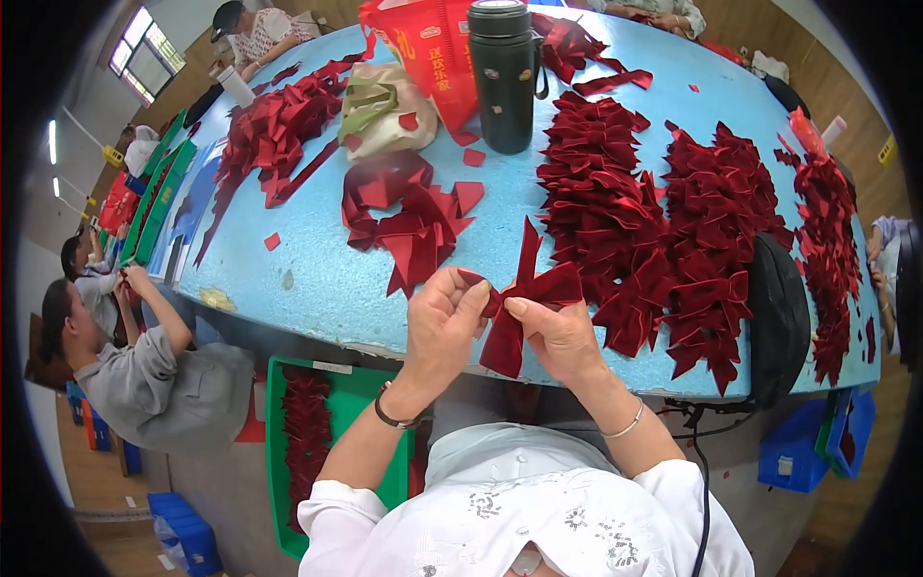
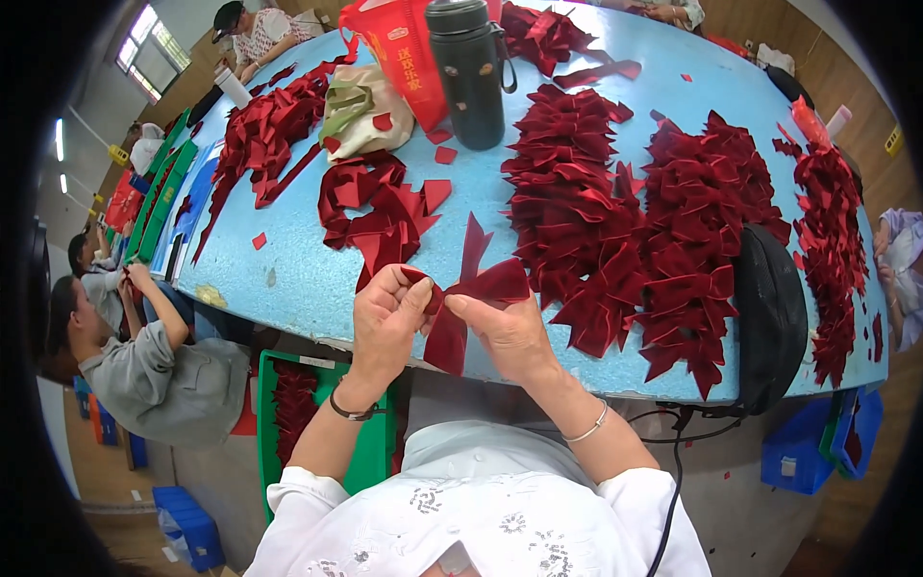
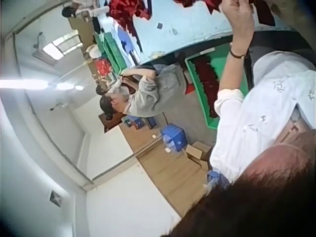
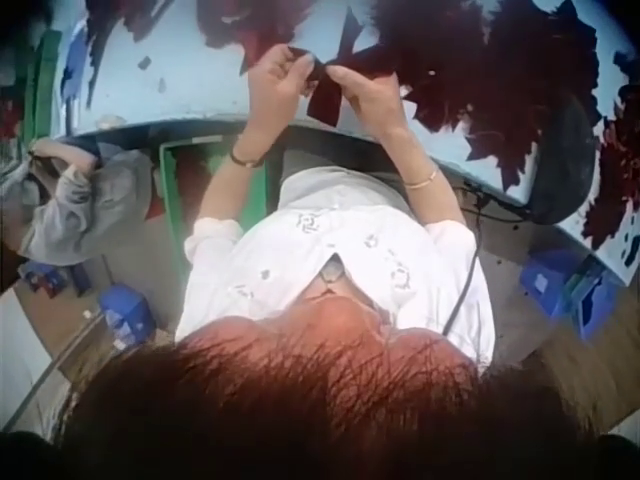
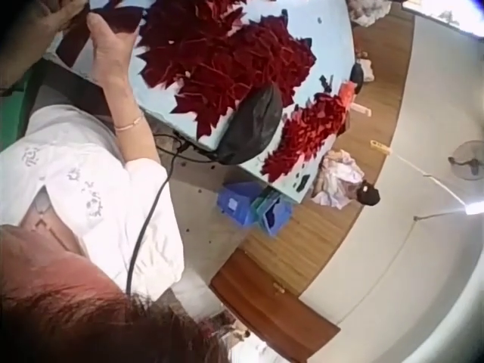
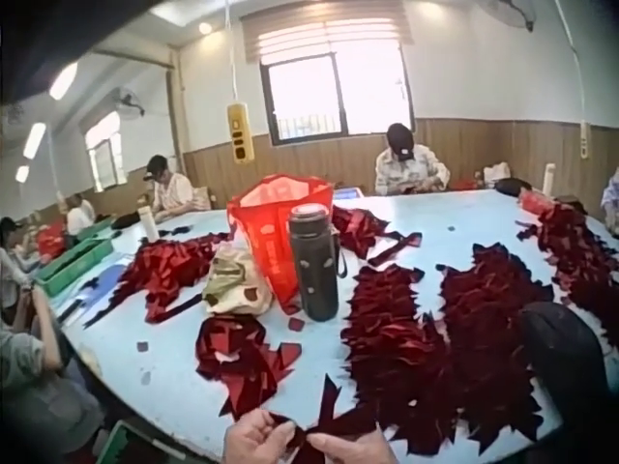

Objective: Manually assembling red ribbon bows by folding and interlocking ribbon pieces.

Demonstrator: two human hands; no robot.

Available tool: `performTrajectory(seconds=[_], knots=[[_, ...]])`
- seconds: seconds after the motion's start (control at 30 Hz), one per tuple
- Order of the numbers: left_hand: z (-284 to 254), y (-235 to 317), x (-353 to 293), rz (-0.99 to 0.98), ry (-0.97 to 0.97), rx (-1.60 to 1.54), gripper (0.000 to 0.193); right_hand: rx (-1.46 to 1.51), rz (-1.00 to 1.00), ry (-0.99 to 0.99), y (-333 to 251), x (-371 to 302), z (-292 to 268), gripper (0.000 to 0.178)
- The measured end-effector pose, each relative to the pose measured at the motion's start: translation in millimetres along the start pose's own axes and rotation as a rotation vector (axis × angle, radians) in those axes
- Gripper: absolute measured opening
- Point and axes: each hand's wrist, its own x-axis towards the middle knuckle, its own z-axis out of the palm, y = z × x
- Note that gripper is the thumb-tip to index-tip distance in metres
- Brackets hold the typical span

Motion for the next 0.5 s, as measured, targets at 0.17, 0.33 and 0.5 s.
performTrajectory(seconds=[0.17, 0.33, 0.5], knots=[[25.1, -16.4, 9.3, 0.297, 0.076, 0.335, 0.013, 0.034, -0.022, 0.05, -2.6, -1.1, -22.5, 0.012], [3.3, -7.1, 29.7, 0.13, 0.106, 0.212, 0.016, 0.106, -0.009, 0.142, -10.6, -3.3, -34.1, 0.015], [7.0, -3.5, 31.3, -0.05, 0.053, -0.056, 0.02, 0.191, -0.076, 0.198, -14.9, -5.9, -30.3, 0.017]])
